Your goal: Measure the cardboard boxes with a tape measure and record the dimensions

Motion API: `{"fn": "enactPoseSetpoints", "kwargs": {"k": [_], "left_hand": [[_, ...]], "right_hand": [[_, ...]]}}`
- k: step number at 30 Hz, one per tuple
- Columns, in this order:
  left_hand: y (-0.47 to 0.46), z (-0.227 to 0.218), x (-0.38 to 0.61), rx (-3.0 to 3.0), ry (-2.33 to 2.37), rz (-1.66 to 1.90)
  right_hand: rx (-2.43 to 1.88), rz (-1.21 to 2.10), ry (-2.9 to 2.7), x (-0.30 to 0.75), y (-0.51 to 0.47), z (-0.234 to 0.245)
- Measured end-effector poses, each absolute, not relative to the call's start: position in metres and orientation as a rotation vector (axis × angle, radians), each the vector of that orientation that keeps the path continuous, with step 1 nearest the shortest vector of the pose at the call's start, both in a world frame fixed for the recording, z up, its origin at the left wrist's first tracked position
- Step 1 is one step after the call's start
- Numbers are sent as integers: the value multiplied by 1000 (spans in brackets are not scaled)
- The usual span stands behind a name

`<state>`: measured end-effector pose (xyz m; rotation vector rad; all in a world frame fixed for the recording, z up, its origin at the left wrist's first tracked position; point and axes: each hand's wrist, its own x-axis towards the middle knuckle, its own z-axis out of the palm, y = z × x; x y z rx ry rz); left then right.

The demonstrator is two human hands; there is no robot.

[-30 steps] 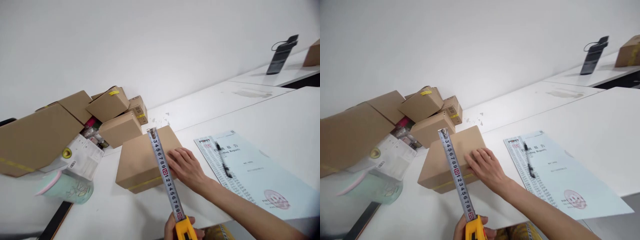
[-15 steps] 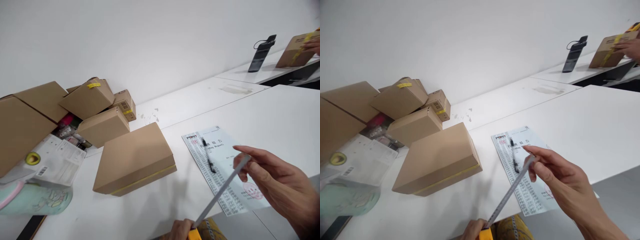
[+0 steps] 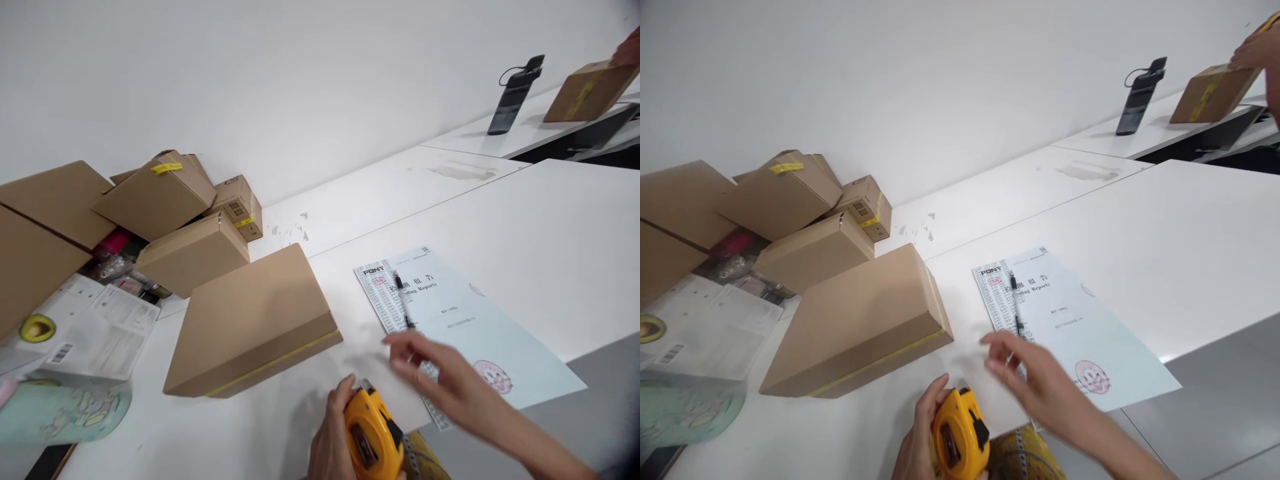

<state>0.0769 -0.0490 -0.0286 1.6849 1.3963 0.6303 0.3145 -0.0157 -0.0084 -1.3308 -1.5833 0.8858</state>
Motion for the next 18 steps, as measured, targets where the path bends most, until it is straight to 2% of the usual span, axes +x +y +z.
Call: {"fn": "enactPoseSetpoints", "kwargs": {"k": [4,8,11,15,18], "left_hand": [[-28,-21,81,2079,1396,605],[-8,-21,85,2287,1380,413],[-1,-25,91,2362,1428,296],[2,-36,98,2423,1445,287],[3,-46,100,2476,1467,392]], "right_hand": [[-1887,461,-1607,362,43,-20],[-2032,393,-1807,375,82,-28],[-1856,558,-1837,378,86,-27],[-1428,1035,-1440,403,72,-18],[-1268,1078,-1159,425,56,-11]]}}
